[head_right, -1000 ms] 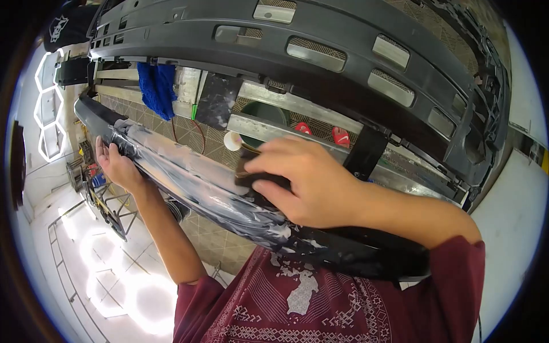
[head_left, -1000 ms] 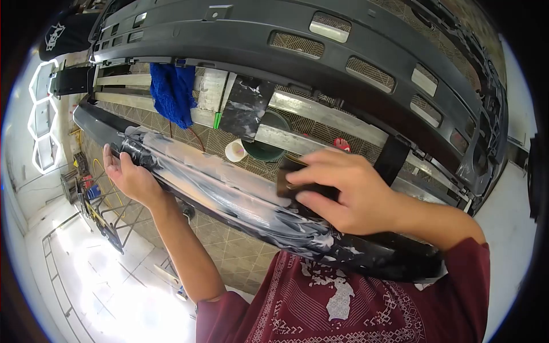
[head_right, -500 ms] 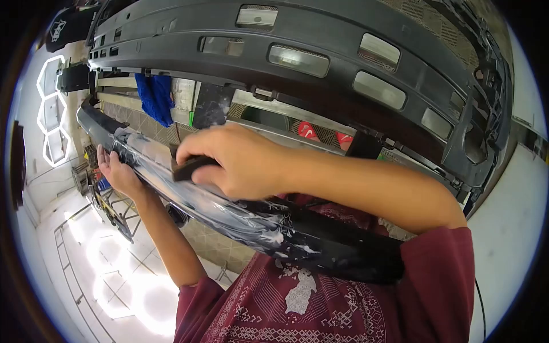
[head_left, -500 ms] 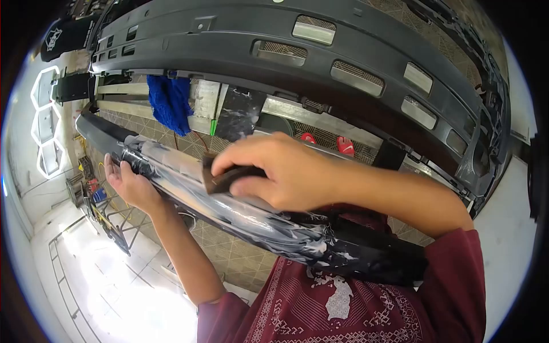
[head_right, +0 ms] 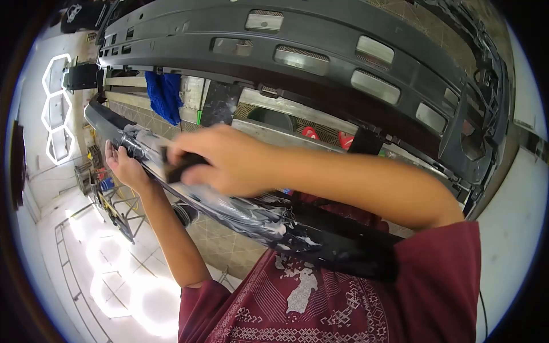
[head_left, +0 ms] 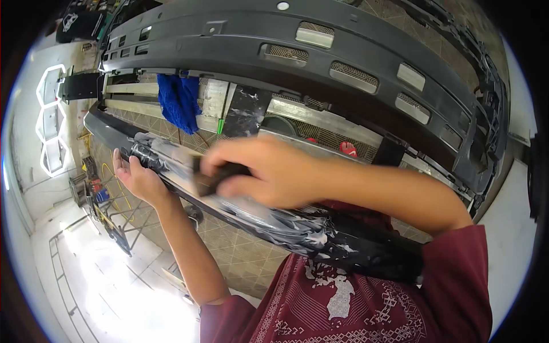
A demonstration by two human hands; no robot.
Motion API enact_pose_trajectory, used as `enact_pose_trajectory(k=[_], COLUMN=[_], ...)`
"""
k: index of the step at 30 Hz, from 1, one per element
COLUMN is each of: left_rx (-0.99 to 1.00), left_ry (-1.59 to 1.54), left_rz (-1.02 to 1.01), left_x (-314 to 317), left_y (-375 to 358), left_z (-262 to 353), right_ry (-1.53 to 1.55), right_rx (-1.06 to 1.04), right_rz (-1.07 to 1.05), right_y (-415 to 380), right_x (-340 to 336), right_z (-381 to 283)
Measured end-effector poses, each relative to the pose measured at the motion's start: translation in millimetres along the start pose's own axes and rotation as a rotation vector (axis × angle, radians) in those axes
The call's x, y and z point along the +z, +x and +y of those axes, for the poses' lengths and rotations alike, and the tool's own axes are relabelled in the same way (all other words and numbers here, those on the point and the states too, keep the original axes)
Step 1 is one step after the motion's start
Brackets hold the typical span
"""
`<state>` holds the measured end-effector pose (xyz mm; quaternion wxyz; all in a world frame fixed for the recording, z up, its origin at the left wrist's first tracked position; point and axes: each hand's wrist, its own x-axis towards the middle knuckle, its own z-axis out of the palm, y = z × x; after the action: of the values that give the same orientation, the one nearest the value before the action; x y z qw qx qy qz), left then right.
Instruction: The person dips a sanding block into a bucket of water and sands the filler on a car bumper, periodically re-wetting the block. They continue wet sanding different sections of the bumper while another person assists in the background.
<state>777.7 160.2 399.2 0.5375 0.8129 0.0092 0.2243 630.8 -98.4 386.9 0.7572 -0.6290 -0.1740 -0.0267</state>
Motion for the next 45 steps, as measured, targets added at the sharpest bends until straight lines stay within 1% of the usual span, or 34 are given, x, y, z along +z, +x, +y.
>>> enact_pose_trajectory(k=[2, 4, 6, 8, 9, 10, 11, 12, 13, 14, 16, 17, 18, 20, 22, 23, 24, 25, 26, 28, 29, 30, 31, 32, 33, 34, 36, 37, 38, 39, 41, 42, 44, 45], left_rx=[-0.055, -0.024, 0.004, -0.055, -0.106, -0.09, -0.054, -0.015, 0.043, 0.058, 0.055, -0.006, 0.008, 0.081, 0.121, 0.157, 0.187, 0.185, 0.173, 0.152, 0.25, 0.254, 0.301, 0.351, 0.482, 0.482, 0.613, 0.652, 0.703, 0.732, 0.785, 0.811, 0.786, 0.766], left_ry=[-0.019, -0.005, 0.041, -0.01, -0.152, -0.159, -0.079, -0.002, 0.005, -0.009, 0.03, -0.039, -0.055, 0.217, 0.195, 0.321, 0.45, 0.434, 0.547, 0.763, 0.766, 0.747, 0.759, 0.769, 0.765, 0.758, 0.806, 0.811, 0.836, 0.804, 0.751, 0.728, 0.775, 0.781], left_rz=[0.048, 0.022, 0.01, 0.032, 0.027, 0.015, 0.01, 0.006, -0.004, -0.005, -0.028, -0.02, 0.0, -0.015, -0.005, -0.032, -0.055, -0.026, -0.101, -0.268, -0.314, -0.298, -0.481, -0.663, -0.627, -0.601, -0.735, -0.74, -0.816, -0.853, -0.897, -0.907, -0.985, -0.954], left_x=[7, 6, 2, 8, 11, 11, 8, 6, 3, 0, -1, 2, 3, 4, 6, 8, 8, 8, 7, 8, 6, 1, -4, -8, -8, -7, -6, -4, -4, -1, 2, 4, 9, 11], left_y=[-9, -8, -11, -11, -10, -10, -8, -4, 3, 5, 9, 4, 3, 2, 3, 3, 1, -1, -4, -10, -7, -4, -2, -1, -9, -13, -15, -20, -24, -25, -35, -43, -61, -68], left_z=[12, 8, 6, 11, 12, 13, 11, 7, -2, -13, -14, -9, -4, 3, 9, 14, 20, 31, 45, 69, 62, 67, 74, 81, 92, 99, 114, 123, 135, 140, 151, 157, 176, 182], right_ry=[-0.043, 0.005, -0.031, -0.136, -0.035, -0.04, -0.082, -0.053, -0.09, -0.13, -0.133, -0.125, -0.118, -0.194, -0.206, -0.233, -0.056, 0.125, 0.059, 0.47, 0.449, 0.51, 0.57, 0.547, 0.548, 0.55, 0.503, 0.469, 0.435, 0.423, 0.354, 0.345, 0.334, 0.312], right_rx=[0.119, 0.216, 0.176, 0.078, 0.168, 0.146, 0.051, 0.059, 0.06, 0.063, 0.149, 0.131, 0.112, 0.168, 0.304, 0.289, 0.349, 0.407, 0.305, 0.342, 0.331, 0.365, 0.398, 0.384, 0.392, 0.4, 0.395, 0.365, 0.334, 0.332, 0.295, 0.295, 0.297, 0.279], right_rz=[-0.077, 0.004, -0.015, -0.005, -0.055, -0.061, 0.036, 0.078, 0.068, 0.053, -0.009, -0.026, -0.043, -0.071, -0.055, -0.069, 0.082, 0.23, 0.202, 0.389, 0.381, 0.401, 0.419, 0.408, 0.409, 0.404, 0.373, 0.398, 0.417, 0.379, 0.464, 0.431, 0.458, 0.454], right_y=[-57, -109, -88, -41, -7, 22, 39, 45, 41, 32, -8, -32, -56, -98, -128, -138, -146, -150, -153, -159, -162, -164, -165, -166, -167, -168, -168, -167, -165, -163, -159, -158, -156, -157], right_x=[-24, -36, -30, -15, -7, 0, 11, 19, 17, 14, -4, -14, -24, -43, -53, -51, -47, -49, -56, -52, -52, -53, -53, -52, -50, -49, -48, -49, -51, -49, -46, -45, -46, -48], right_z=[-24, -36, -28, -14, -5, 3, 16, 21, 15, 9, -14, -22, -29, -58, -92, -105, -116, -125, -126, -123, -123, -122, -122, -121, -120, -121, -128, -129, -131, -136, -147, -153, -162, -161])
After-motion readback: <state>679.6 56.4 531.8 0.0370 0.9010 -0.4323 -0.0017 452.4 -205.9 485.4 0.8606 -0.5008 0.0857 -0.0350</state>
